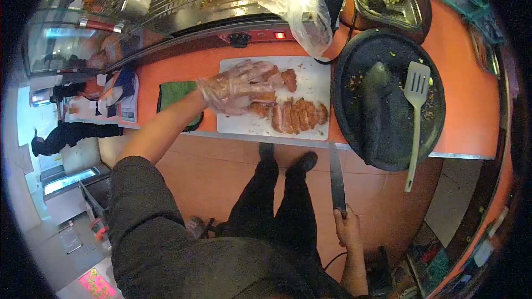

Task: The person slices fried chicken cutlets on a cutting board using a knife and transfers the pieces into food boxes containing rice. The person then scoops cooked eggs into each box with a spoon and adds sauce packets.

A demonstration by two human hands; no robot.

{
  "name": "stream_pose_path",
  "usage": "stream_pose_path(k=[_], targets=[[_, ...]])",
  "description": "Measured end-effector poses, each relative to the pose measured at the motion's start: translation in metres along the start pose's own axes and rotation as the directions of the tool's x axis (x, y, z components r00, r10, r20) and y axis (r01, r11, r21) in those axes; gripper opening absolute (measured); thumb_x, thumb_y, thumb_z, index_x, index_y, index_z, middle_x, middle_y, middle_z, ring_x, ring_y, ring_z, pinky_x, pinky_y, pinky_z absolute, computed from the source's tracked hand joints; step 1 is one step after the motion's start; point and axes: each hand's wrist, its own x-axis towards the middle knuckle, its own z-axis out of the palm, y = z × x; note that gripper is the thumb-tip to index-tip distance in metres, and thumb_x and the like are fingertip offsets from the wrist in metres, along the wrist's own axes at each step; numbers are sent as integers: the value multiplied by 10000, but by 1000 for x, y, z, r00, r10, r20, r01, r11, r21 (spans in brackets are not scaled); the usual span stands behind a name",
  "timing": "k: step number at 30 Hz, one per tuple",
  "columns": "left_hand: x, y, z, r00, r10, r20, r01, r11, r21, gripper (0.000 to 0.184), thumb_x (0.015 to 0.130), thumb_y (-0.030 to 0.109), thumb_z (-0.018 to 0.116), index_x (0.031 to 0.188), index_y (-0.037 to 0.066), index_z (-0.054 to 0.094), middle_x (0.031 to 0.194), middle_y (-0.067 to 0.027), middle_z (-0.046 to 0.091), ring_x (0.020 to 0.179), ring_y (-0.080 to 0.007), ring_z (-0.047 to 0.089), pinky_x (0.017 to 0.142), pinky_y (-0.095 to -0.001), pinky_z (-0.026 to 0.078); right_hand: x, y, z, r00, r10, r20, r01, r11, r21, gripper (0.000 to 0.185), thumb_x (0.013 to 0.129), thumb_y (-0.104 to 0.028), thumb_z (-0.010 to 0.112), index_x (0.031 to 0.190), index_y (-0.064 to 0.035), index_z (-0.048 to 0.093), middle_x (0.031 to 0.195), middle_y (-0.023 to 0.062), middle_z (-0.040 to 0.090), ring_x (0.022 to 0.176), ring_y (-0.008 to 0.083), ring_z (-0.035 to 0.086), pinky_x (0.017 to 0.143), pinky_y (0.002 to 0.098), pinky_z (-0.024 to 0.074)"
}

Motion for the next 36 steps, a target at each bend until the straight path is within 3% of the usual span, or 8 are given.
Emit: stream_pose_path(k=[3, 5, 13, 19, 21, 25, 29, 36], targets=[[-13, 13, 3, 997, 14, 79, -26, 989, 148, 781, 635, 406, 783, 1315, 200, 461, 1421, -167, 351, 1317, -353, 354, 1050, -506, 314, -14, -20, -2, 991, 135, 1, -135, 991, 17, 311, 931, -239, 542, 1167, -37, 538, 626, 80, 533, 515, 150, 510, 497, 302, 424], [-25, 38, 10, 994, -11, -109, 39, 966, 257, 624, 618, 344, 789, 1190, 199, 583, 1327, -106, 449, 1230, -314, 419, 1020, -488, 350, -21, -21, 0, 993, 112, -44, -111, 993, 24, 230, 918, -208, 561, 1032, -9, 550, 775, 202, 627, 652, 283, 626, 620, 392, 487], [-24, 60, 37, 916, -106, -388, 240, 917, 318, 645, 649, 278, 793, 1237, 178, 546, 1307, -85, 436, 1211, -309, 400, 985, -496, 355, -29, -36, 1, 992, 112, -63, -111, 993, 29, 223, 925, -210, 548, 1058, -31, 557, 722, 187, 617, 553, 280, 586, 526, 396, 455], [38, 54, -29, 918, -397, 20, 387, 905, 176, 911, 580, 418, 827, 1369, 222, 415, 1485, -123, 229, 1350, -398, 249, 1081, -541, 260, -33, -35, -4, 992, 126, -26, -126, 992, 0, 228, 932, -225, 533, 1058, -36, 559, 722, 188, 619, 571, 276, 594, 551, 393, 467], [56, 37, -34, 885, -202, 420, 110, 966, 233, 929, 610, 483, 780, 1407, 246, 367, 1517, -130, 181, 1390, -405, 168, 1108, -560, 205, -33, -28, 3, 994, 96, -44, -95, 995, 4, 230, 934, -231, 529, 1055, -37, 559, 719, 191, 618, 574, 274, 598, 553, 393, 469], [53, 15, -20, 868, -87, 488, -24, 976, 216, 896, 651, 523, 719, 1418, 232, 358, 1514, -135, 198, 1380, -389, 203, 1088, -584, 213, -38, -20, 9, 993, -51, -105, 45, 997, -59, 254, 926, -261, 540, 1045, -38, 558, 750, 203, 634, 652, 321, 639, 601, 421, 489], [11, -7, 11, 957, -103, 272, 58, 984, 170, 780, 688, 523, 674, 1353, 183, 450, 1475, -146, 284, 1355, -355, 262, 1077, -527, 253, -48, -60, -4, 930, 352, 104, -346, 936, -67, 323, 922, -204, 557, 1194, -31, 544, 766, 153, 632, 609, 232, 579, 585, 360, 480], [-8, 27, 24, 871, -406, -276, 440, 895, 72, 281, 724, 253, 687, 957, 104, 634, 1096, -150, 585, 1038, -342, 557, 900, -436, 459, -45, 7, 14, 996, 87, -28, -87, 996, 3, 266, 923, -231, 536, 1076, -14, 547, 825, 230, 653, 762, 396, 644, 685, 433, 504]])
